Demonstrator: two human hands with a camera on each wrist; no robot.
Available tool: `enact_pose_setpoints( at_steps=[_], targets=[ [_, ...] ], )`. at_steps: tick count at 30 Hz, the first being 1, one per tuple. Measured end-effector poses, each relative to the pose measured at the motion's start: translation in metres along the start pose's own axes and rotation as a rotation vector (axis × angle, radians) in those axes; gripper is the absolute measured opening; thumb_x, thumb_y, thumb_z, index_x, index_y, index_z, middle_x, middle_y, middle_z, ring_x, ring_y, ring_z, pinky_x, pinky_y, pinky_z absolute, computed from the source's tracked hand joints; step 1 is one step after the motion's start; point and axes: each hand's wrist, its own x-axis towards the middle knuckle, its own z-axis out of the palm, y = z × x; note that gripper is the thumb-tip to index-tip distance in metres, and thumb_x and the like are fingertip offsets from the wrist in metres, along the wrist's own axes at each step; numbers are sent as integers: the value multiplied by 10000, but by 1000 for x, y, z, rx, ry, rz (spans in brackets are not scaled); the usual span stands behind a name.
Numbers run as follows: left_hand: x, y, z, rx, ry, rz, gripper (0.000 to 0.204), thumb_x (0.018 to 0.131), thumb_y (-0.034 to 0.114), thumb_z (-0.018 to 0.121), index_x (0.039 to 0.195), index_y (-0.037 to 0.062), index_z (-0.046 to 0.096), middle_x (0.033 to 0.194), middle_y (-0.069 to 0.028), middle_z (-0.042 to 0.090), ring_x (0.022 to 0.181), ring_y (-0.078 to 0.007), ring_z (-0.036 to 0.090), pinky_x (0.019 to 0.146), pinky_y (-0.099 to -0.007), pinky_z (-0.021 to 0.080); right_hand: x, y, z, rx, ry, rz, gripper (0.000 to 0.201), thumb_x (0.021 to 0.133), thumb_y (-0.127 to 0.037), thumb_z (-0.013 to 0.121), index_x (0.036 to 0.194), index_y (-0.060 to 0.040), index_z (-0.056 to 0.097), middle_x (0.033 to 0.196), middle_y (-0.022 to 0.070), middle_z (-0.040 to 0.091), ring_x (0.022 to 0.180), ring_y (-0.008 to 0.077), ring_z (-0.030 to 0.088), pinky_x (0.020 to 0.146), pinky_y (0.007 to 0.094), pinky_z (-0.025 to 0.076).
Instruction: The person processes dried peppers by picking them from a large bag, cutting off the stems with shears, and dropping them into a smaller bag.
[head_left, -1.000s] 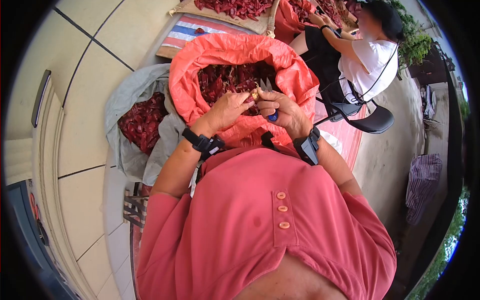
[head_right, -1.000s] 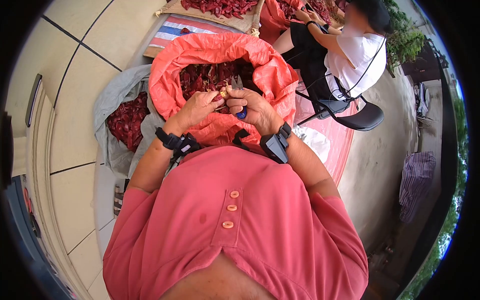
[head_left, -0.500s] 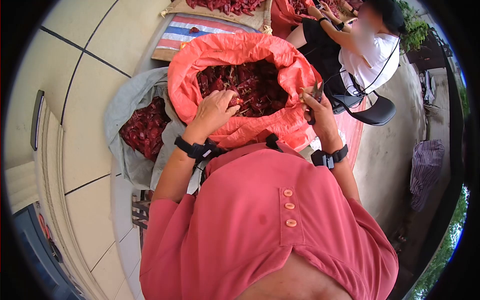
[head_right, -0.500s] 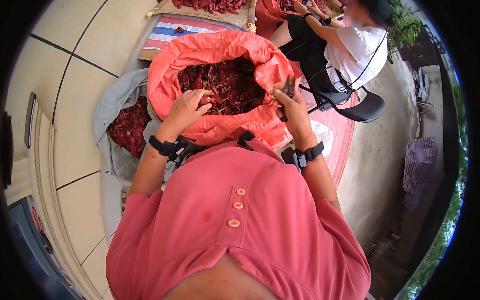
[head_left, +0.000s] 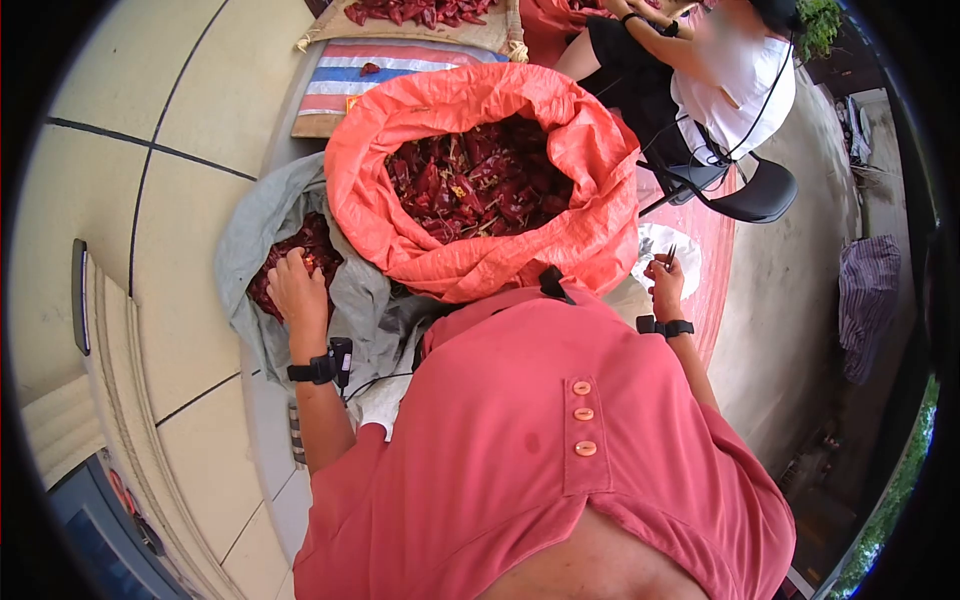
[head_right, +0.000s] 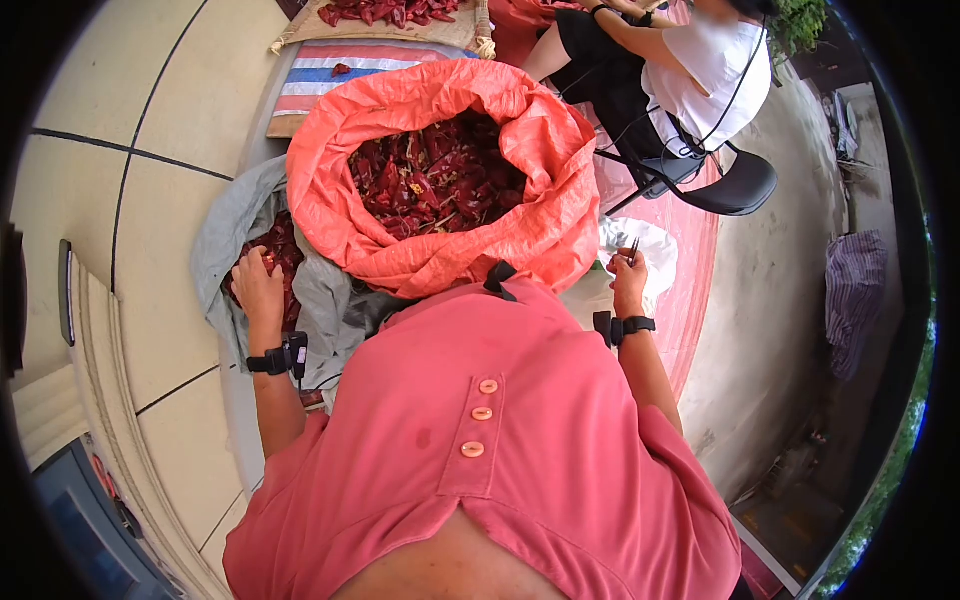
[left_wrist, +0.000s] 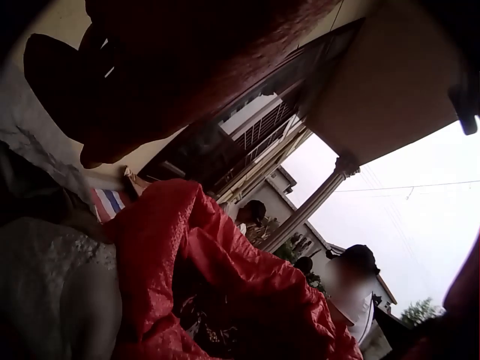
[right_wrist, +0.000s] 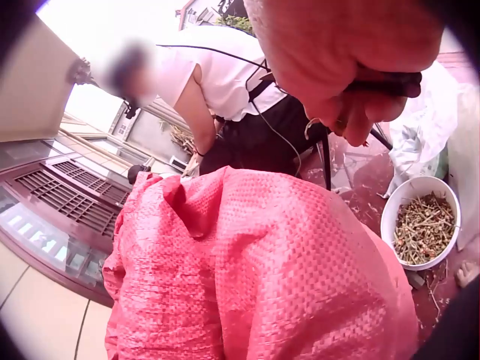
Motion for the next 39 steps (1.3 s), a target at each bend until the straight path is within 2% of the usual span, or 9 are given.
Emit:
enact_pose_setpoints(
  at_steps=[2, 6, 10, 18, 25, 31, 32, 34, 39],
  targets=[
    [-2, 5, -1, 221, 42, -19, 471, 740, 152, 743, 1173, 113, 563, 1109, -95, 579, 1130, -300, 489, 933, -447, 383, 6, 16, 3, -3, -9, 23, 207, 898, -143, 554, 1098, -88, 558, 862, 17, 628, 761, 114, 652, 444, 219, 368],
    [15, 50, 10, -296, 262, 230, 328, 779, 136, 696, 1089, 87, 602, 1014, -103, 598, 1019, -302, 519, 903, -423, 407, 5, 19, 10, 70, -28, 101, 283, 912, -142, 555, 1190, -97, 529, 1008, 55, 617, 772, 147, 667, 439, 227, 368],
    [15, 144, 31, -532, -146, 359, 234, 822, 197, 672, 990, 39, 632, 971, -120, 626, 897, -307, 566, 806, -402, 465, 4, 15, 9, 127, -33, 133, 329, 915, -150, 562, 1235, -92, 509, 1108, 87, 599, 751, 165, 673, 436, 230, 377],
    [22, 223, 150, -325, -329, 491, 225, 880, 242, 585, 916, 29, 647, 948, -166, 648, 931, -337, 608, 811, -453, 486, -29, -53, 17, 228, -10, -117, 260, 913, -162, 592, 1141, -39, 570, 998, 81, 652, 560, 98, 604, 383, 192, 332],
    [31, 224, 81, -459, -177, 573, 251, 933, 215, 478, 842, 13, 597, 858, -180, 630, 833, -360, 612, 734, -467, 488, -70, -134, 35, 162, -317, -309, 152, 895, -138, 645, 1020, -52, 646, 686, -42, 569, 461, 24, 442, 410, 191, 313],
    [29, 227, 12, -598, 7, 721, 192, 899, 207, 552, 793, 47, 540, 766, -149, 571, 754, -350, 595, 665, -461, 478, -98, -204, 90, 111, -711, -364, 163, 870, -110, 678, 1027, -81, 645, 723, -86, 548, 522, -2, 387, 457, 166, 294],
    [26, 229, 0, -578, 9, 728, 193, 925, 195, 528, 820, 34, 538, 760, -150, 549, 742, -349, 583, 652, -441, 479, -94, -209, 100, 92, -800, -367, 180, 869, -90, 675, 1044, -70, 639, 776, -67, 584, 594, 12, 463, 513, 174, 371],
    [21, 233, -18, -598, 9, 749, 167, 922, 180, 527, 834, 38, 533, 765, -144, 542, 735, -343, 586, 640, -434, 479, -87, -203, 132, 129, -818, -553, 192, 845, -48, 680, 1030, -14, 641, 860, -10, 624, 786, 72, 573, 711, 230, 483],
    [15, 242, -34, -585, 89, 752, 128, 897, 134, 536, 811, 42, 515, 765, -129, 532, 712, -315, 592, 600, -420, 475, -92, -205, 156, 94, -761, -659, 161, 786, -53, 722, 933, -44, 658, 814, 9, 536, 759, 106, 525, 666, 263, 452]
  ],
)
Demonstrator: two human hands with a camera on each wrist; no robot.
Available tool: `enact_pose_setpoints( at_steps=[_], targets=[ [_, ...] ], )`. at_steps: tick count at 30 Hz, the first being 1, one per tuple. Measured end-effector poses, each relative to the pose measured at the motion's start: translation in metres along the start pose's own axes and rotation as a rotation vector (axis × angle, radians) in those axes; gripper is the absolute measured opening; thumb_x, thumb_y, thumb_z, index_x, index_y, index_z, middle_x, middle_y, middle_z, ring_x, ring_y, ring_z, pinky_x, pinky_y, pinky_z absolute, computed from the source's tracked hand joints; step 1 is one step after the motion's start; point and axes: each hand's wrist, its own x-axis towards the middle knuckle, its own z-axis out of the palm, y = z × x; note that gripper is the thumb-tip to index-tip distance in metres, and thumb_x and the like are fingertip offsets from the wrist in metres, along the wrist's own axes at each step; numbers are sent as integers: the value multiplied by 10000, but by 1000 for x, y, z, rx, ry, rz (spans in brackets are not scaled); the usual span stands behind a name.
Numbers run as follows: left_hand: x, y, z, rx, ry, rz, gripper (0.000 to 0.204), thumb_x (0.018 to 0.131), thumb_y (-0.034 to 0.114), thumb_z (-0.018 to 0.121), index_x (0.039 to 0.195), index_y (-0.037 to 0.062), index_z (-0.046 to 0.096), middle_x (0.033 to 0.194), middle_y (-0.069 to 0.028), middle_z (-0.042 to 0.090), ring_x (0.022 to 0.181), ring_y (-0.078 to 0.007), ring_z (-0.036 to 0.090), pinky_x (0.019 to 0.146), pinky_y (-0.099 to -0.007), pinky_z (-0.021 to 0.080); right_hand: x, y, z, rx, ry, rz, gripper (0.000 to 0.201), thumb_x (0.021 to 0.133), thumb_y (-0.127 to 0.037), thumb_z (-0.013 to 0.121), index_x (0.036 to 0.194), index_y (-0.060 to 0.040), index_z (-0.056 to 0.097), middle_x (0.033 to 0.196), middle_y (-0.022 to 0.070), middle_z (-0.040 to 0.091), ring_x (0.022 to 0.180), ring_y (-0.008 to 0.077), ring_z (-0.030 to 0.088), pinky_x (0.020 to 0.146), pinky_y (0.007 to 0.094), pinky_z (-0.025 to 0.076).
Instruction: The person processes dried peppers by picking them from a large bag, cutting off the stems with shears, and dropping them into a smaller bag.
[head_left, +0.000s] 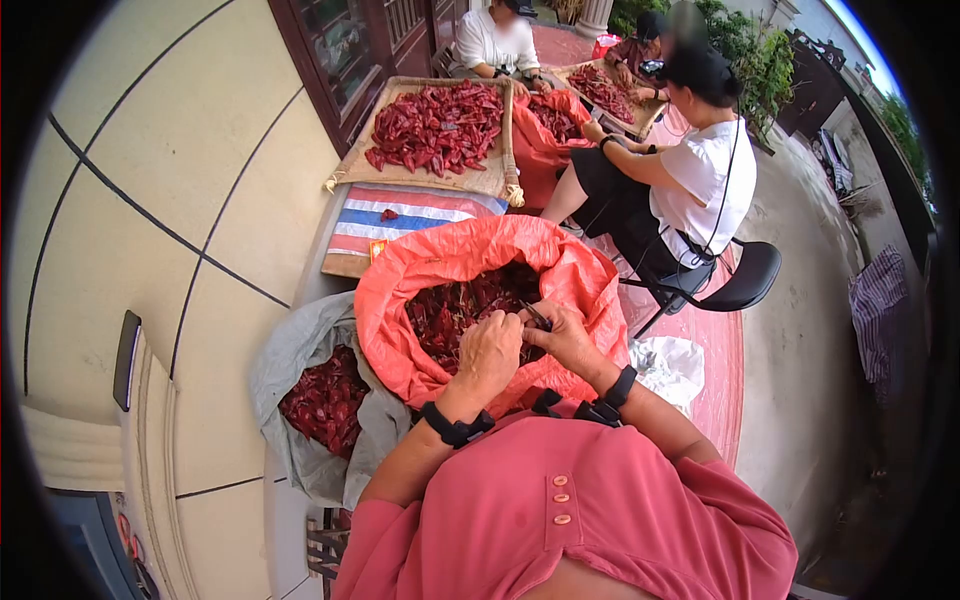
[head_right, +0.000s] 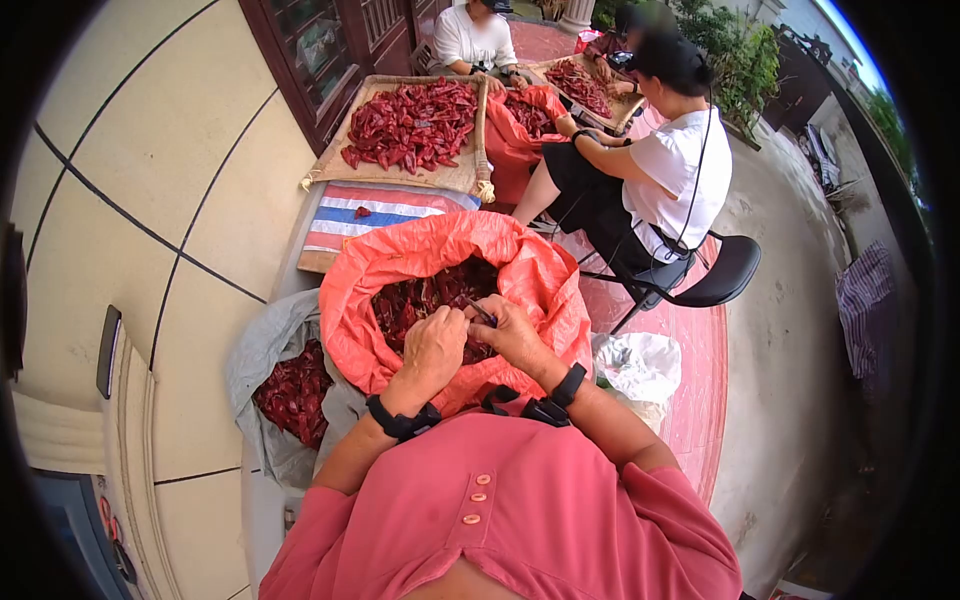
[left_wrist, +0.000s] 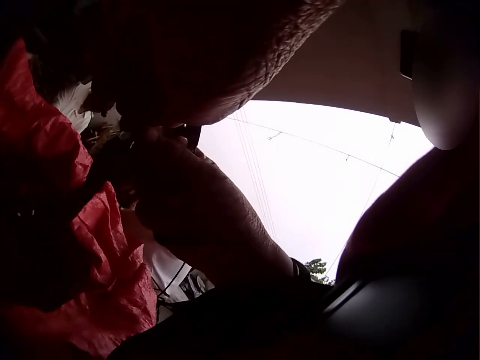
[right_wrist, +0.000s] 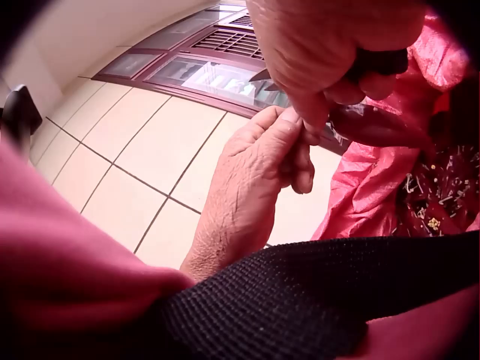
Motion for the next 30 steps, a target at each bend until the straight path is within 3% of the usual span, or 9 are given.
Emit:
enact_pose_setpoints(
  at_steps=[5, 7, 10, 14, 18, 20, 24, 26, 30],
  targets=[
    [7, 10, -7, 26, 106, 57, 121, 859, 103, 569, 775, 58, 495, 725, -92, 489, 672, -276, 568, 593, -402, 475, -1, -6, -5, -70, 47, -22, 129, 809, -78, 721, 913, -27, 664, 847, 52, 579, 778, 157, 556, 697, 285, 462],
    [9, 15, -10, 67, 109, -12, 161, 854, 186, 632, 863, 52, 543, 771, -97, 532, 734, -287, 584, 660, -380, 487, 0, -10, -10, -183, 40, -225, 99, 836, -82, 700, 907, -27, 660, 855, 36, 568, 755, 129, 543, 646, 263, 453],
    [14, 14, -8, -193, 327, -33, 360, 852, 307, 664, 1075, 40, 574, 945, -134, 618, 895, -299, 616, 781, -371, 478, -2, -19, -15, 266, 1, 64, 60, 876, -104, 678, 919, -70, 652, 783, -27, 542, 641, 53, 474, 522, 206, 367],
    [7, 1, 6, -749, -166, -188, 451, 888, 283, 644, 1209, -4, 511, 1019, -170, 648, 942, -305, 635, 799, -381, 491, -5, -35, -14, 321, -45, 72, 47, 899, -128, 665, 929, -106, 636, 710, -72, 513, 579, 17, 419, 485, 181, 308],
    [4, 3, 9, -873, -266, -397, 364, 938, 250, 578, 1191, -5, 514, 996, -176, 646, 904, -289, 638, 786, -380, 494, -6, -31, -11, 284, 30, 54, 64, 902, -141, 656, 918, -88, 623, 728, -50, 536, 598, 48, 473, 492, 208, 355],
    [0, -1, 22, -824, -319, -509, 319, 974, 231, 524, 1192, -1, 516, 1067, -167, 639, 943, -232, 627, 823, -347, 485, -1, -26, -5, -27, 79, -228, 73, 884, -128, 651, 932, -85, 616, 782, -13, 570, 635, 118, 551, 517, 257, 421],
    [-8, -3, 33, -726, -137, -239, 279, 988, 226, 481, 1169, 13, 490, 981, -196, 630, 882, -311, 633, 768, -393, 488, -4, -46, -5, -756, 21, -520, 145, 833, -111, 651, 971, -97, 608, 916, 51, 604, 769, 268, 643, 609, 351, 518],
    [-8, 9, 15, -672, -50, -273, 253, 984, 217, 479, 1140, 19, 482, 899, -213, 631, 812, -395, 635, 688, -431, 492, -2, -52, -3, -683, 47, -527, 170, 818, -121, 660, 979, -110, 606, 933, 55, 604, 790, 285, 639, 618, 365, 525],
    [-4, 7, -10, -533, -135, -237, 236, 978, 190, 493, 1143, 24, 472, 892, -232, 612, 828, -403, 627, 695, -431, 489, -5, -61, 4, -630, 26, -514, 169, 821, -137, 665, 977, -110, 606, 940, 62, 604, 801, 289, 642, 626, 370, 529]
  ],
)
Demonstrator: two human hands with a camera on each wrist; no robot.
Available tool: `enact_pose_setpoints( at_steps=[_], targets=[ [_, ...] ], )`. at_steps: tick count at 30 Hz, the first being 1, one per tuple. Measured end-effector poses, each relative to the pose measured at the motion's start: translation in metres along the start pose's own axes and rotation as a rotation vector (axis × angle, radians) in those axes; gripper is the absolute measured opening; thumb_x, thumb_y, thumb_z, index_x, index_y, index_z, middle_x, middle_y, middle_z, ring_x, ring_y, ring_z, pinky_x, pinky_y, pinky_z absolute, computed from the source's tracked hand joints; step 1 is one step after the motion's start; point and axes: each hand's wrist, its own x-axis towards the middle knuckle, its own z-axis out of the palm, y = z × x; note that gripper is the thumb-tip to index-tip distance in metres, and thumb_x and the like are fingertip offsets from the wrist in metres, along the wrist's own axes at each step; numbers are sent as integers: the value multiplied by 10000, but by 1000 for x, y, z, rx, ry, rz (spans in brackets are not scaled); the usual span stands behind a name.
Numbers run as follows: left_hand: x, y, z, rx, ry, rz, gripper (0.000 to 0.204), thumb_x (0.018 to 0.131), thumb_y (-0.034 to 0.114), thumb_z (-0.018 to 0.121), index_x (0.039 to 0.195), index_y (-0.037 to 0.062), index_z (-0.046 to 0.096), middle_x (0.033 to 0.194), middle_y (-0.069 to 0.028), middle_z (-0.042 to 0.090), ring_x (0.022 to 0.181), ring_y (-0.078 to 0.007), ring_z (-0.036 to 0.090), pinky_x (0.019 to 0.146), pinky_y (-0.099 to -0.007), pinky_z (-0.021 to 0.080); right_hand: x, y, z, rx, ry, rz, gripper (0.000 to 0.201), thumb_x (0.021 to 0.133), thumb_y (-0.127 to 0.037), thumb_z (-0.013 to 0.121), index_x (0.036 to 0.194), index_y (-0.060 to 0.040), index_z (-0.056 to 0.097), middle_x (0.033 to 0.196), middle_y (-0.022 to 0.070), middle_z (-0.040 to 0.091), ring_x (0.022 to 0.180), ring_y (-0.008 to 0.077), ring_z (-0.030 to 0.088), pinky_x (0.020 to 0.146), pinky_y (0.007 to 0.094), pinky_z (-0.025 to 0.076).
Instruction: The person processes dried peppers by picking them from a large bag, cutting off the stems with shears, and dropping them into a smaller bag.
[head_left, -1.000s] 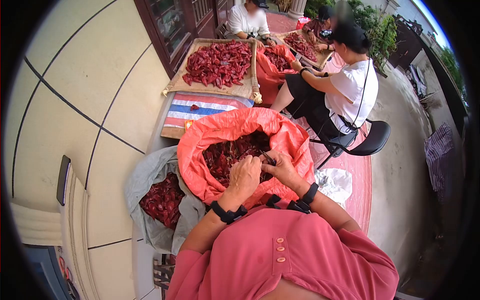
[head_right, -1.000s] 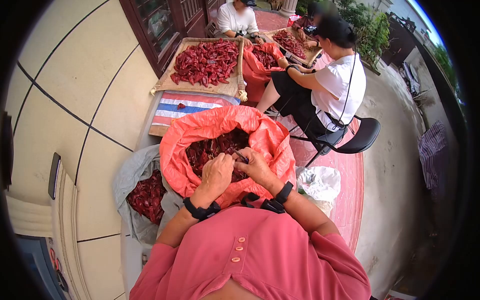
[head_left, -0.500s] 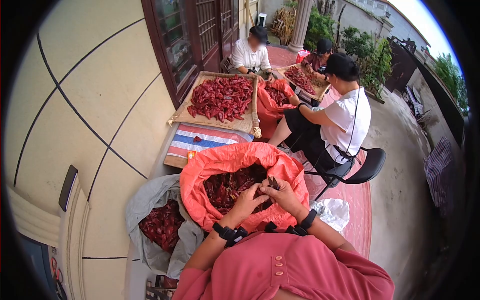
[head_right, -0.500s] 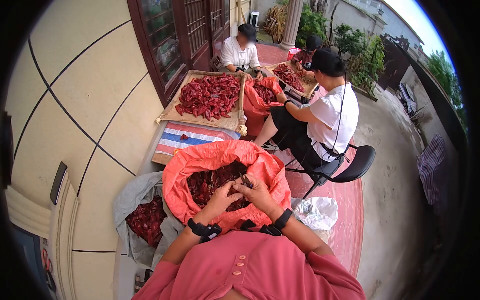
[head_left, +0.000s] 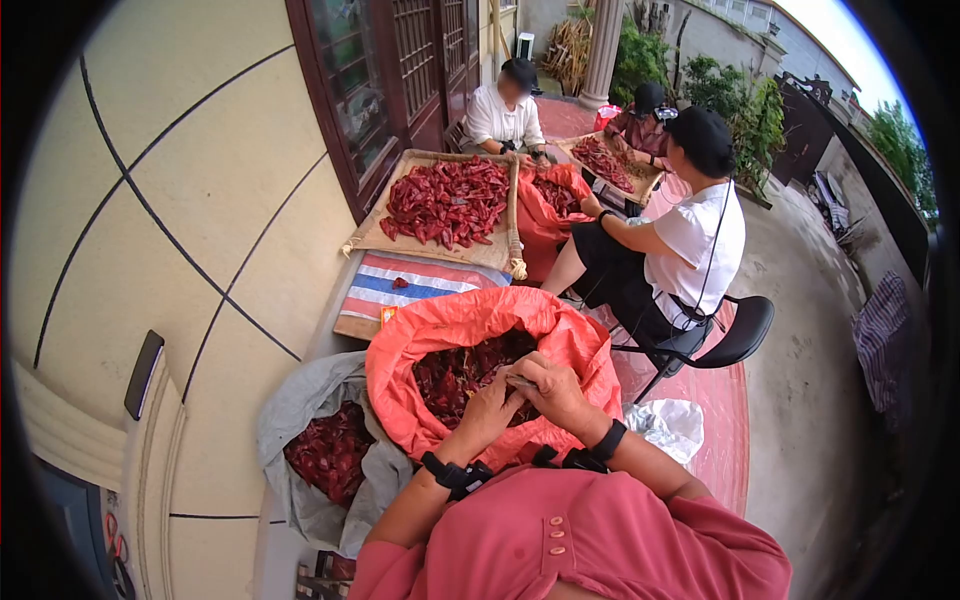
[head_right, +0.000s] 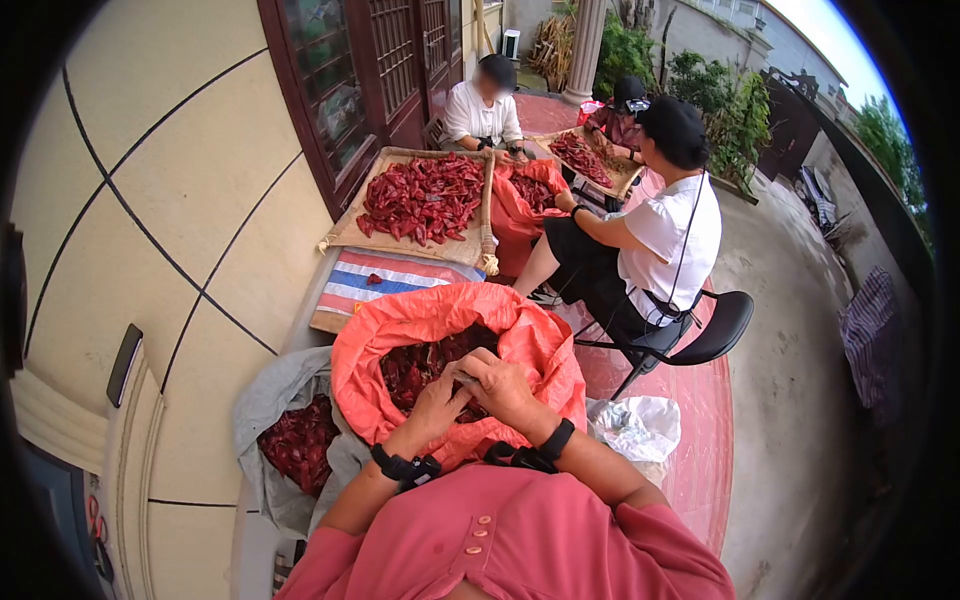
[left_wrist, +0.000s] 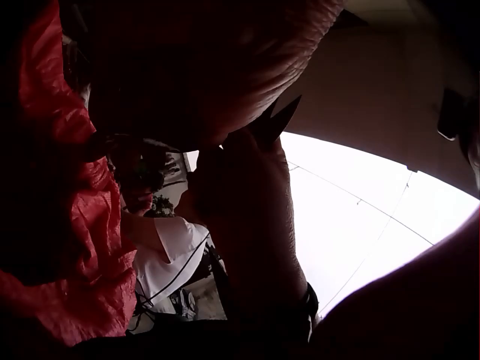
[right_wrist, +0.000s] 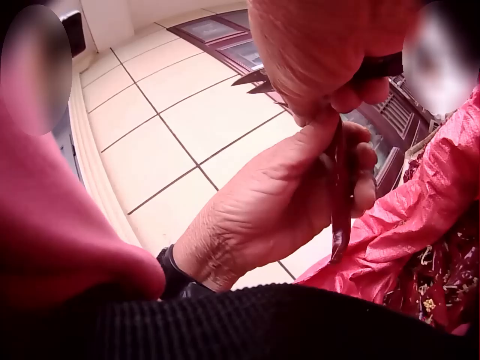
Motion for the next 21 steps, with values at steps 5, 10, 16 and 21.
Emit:
enact_pose_setpoints(
  at_steps=[5, 10, 16, 21],
  targets=[
    [-1, -3, 0, -363, -42, -201, 223, 963, 157, 527, 1130, 11, 494, 910, -189, 615, 852, -298, 633, 723, -378, 481, 4, -6, 7, 109, 119, 16, 137, 837, -108, 651, 967, -87, 611, 893, 77, 602, 804, 289, 639, 650, 354, 521],
    [-1, 7, -13, -294, -18, -36, 228, 955, 178, 524, 1062, -23, 547, 738, -150, 559, 647, -203, 546, 602, -341, 454, 2, -6, 17, 702, 143, 307, 49, 945, -104, 593, 943, -63, 566, 760, -59, 509, 628, 20, 436, 515, 187, 351],
    [-4, 0, -28, -145, -135, 53, 207, 972, 196, 520, 944, -4, 562, 657, -43, 483, 614, -108, 444, 560, -286, 404, -2, 3, 11, 1172, -73, 652, 101, 936, -165, 610, 885, -107, 545, 655, -38, 517, 451, 48, 374, 420, 211, 310],
    [-6, -2, -29, -235, -225, 64, 191, 968, 201, 534, 979, 17, 586, 687, -22, 519, 624, -98, 461, 588, -264, 420, -10, 25, 13, 1640, -207, 879, 77, 946, -159, 586, 928, -92, 553, 678, -37, 511, 450, 40, 381, 421, 191, 329]
  ],
)
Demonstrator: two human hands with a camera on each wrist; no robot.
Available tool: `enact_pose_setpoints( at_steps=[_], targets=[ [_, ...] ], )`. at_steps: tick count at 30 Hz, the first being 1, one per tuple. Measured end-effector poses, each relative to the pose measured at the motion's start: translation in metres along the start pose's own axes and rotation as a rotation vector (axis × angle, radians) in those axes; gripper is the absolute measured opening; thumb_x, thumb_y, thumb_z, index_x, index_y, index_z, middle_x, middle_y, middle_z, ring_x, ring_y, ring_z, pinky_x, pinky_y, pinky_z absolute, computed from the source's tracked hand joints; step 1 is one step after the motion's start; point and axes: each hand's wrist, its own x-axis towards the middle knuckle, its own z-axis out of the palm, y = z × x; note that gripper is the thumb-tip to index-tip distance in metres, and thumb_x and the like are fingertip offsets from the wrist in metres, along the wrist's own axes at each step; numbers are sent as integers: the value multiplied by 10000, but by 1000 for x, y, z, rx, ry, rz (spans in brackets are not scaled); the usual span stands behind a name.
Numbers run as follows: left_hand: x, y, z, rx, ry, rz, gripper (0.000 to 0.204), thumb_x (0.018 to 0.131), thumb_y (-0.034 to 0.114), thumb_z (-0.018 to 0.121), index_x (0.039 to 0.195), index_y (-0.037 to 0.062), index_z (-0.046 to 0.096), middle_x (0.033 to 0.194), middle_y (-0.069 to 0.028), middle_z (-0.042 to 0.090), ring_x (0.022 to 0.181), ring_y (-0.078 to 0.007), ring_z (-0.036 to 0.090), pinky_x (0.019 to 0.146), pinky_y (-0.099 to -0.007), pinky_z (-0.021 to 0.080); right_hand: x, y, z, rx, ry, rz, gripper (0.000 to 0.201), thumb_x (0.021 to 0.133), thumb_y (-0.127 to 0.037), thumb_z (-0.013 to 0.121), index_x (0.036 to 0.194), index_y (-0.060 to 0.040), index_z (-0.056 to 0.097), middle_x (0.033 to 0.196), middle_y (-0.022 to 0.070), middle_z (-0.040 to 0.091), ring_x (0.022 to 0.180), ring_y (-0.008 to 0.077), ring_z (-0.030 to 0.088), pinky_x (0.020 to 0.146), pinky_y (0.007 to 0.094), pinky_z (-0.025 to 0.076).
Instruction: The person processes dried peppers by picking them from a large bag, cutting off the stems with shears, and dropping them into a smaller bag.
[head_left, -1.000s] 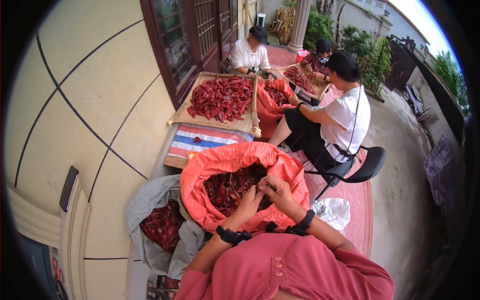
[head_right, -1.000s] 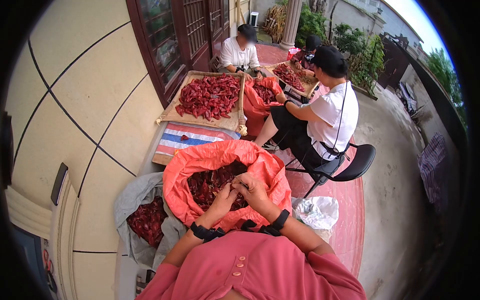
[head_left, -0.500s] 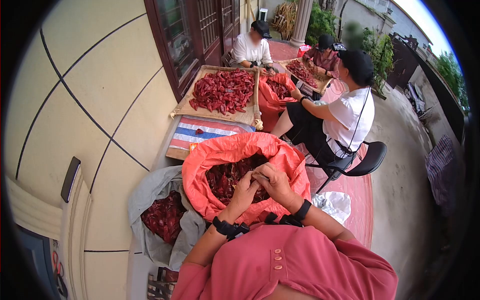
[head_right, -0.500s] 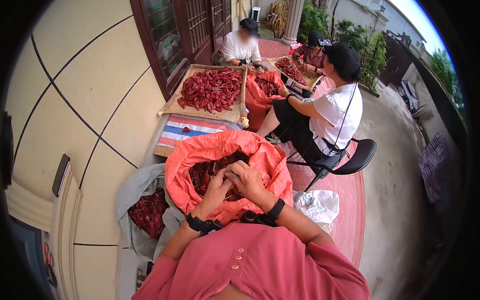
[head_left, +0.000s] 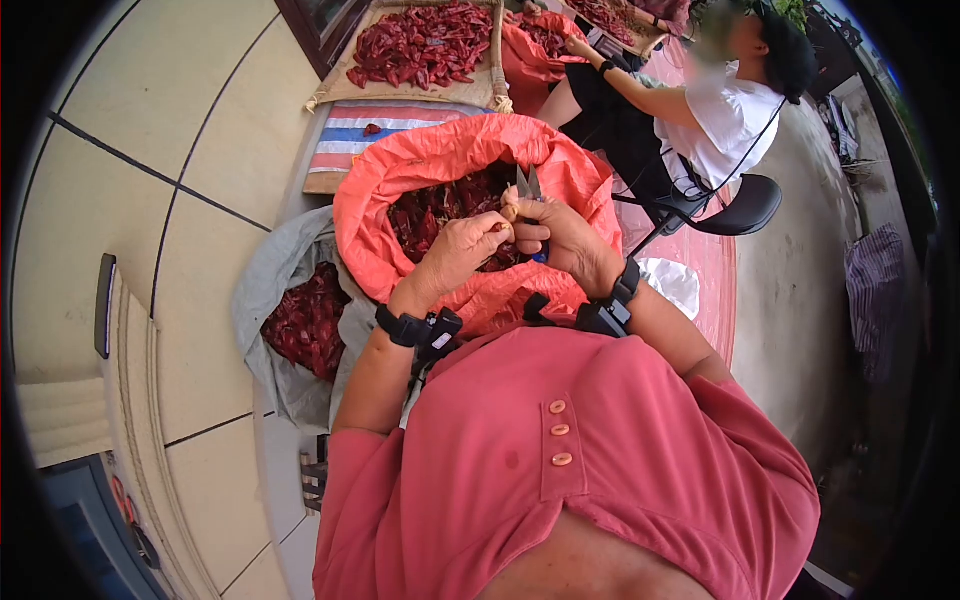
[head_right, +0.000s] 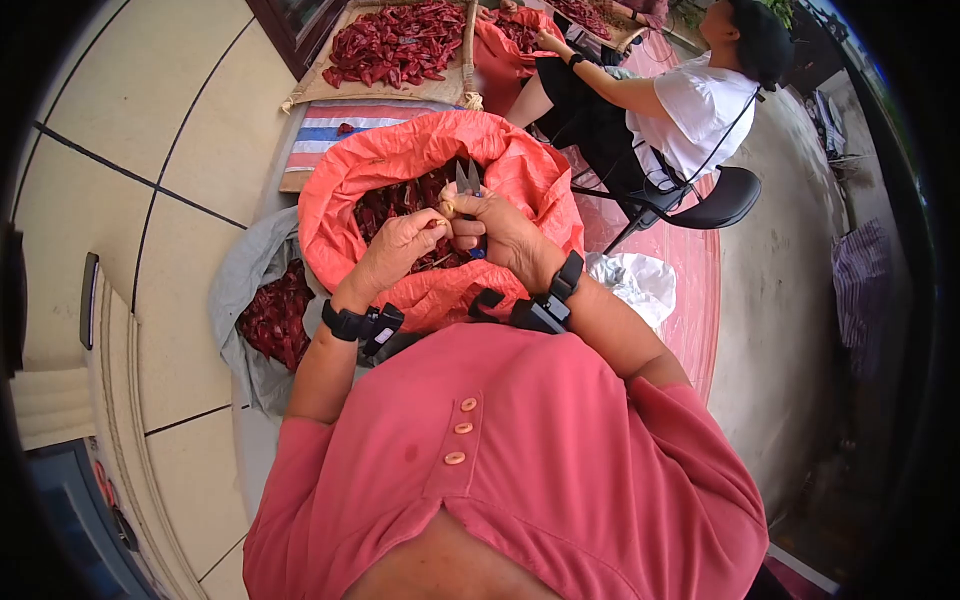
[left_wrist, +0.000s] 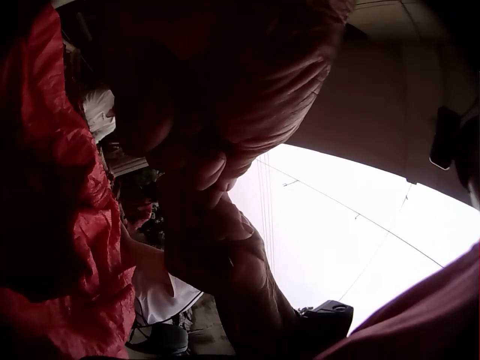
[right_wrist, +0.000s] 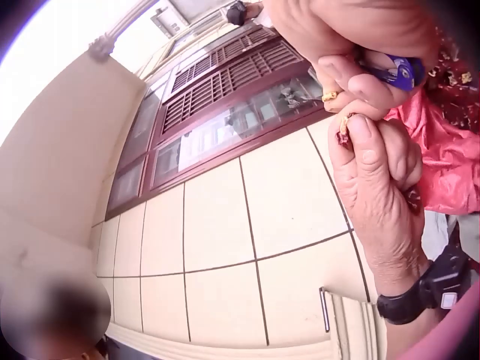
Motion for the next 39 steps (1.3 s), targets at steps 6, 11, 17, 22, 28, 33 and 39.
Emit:
enact_pose_setpoints(
  at_steps=[6, 11, 17, 22, 28, 33, 39],
  targets=[
    [1, 15, 6, -232, -41, -22, 152, 951, 144, 565, 1058, 47, 612, 817, -8, 591, 735, -81, 528, 677, -241, 451, -8, -5, 1, 60, 33, -107, 114, 954, -175, 576, 996, -70, 574, 757, -18, 554, 515, 33, 452, 419, 179, 350],
    [-40, 11, -15, 80, 377, -59, 202, 904, 98, 621, 1100, 49, 618, 998, -40, 648, 905, -102, 586, 795, -251, 470, -65, -26, -32, -556, 539, -440, 75, 902, -160, 644, 923, -95, 612, 783, -16, 612, 563, 18, 512, 424, 166, 326],
    [-157, -82, -76, 873, 523, -417, 333, 771, 70, 689, 1090, 106, 603, 934, -91, 618, 903, -282, 585, 815, -406, 442, -127, 20, -153, -614, 1054, -380, 127, 853, -127, 656, 969, -96, 613, 797, -13, 608, 688, 64, 589, 455, 183, 372],
    [-166, -90, -79, 1106, 574, -487, 325, 786, 87, 683, 1102, 92, 608, 1050, -109, 580, 995, -294, 548, 866, -401, 443, -141, 74, -221, -553, 1183, -274, 140, 849, -113, 633, 985, -92, 605, 818, -18, 602, 736, 95, 605, 469, 203, 388],
    [-53, -98, -17, 443, 383, -280, 267, 821, 56, 637, 1084, 35, 599, 1091, -140, 566, 901, -298, 595, 832, -383, 477, -142, 91, -242, -384, 1243, -136, 311, 851, -71, 536, 1161, -83, 552, 1025, 24, 607, 788, 135, 634, 505, 260, 386],
    [22, -171, 35, 435, 168, -173, 442, 813, 4, 601, 1248, 19, 524, 1304, -168, 492, 1094, -315, 553, 948, -366, 452, -157, 92, -214, -421, 1225, -202, 298, 865, -63, 538, 1163, -64, 556, 1022, 55, 614, 729, 129, 643, 468, 227, 387],
    [72, -198, 54, 462, 149, -323, 569, 833, -48, 494, 1380, 80, 399, 1412, -170, 402, 1215, -381, 487, 982, -427, 447, -174, 93, -152, -400, 1216, -264, 238, 900, -80, 558, 1134, -37, 573, 994, 70, 640, 636, 106, 624, 413, 189, 364]
  ],
)
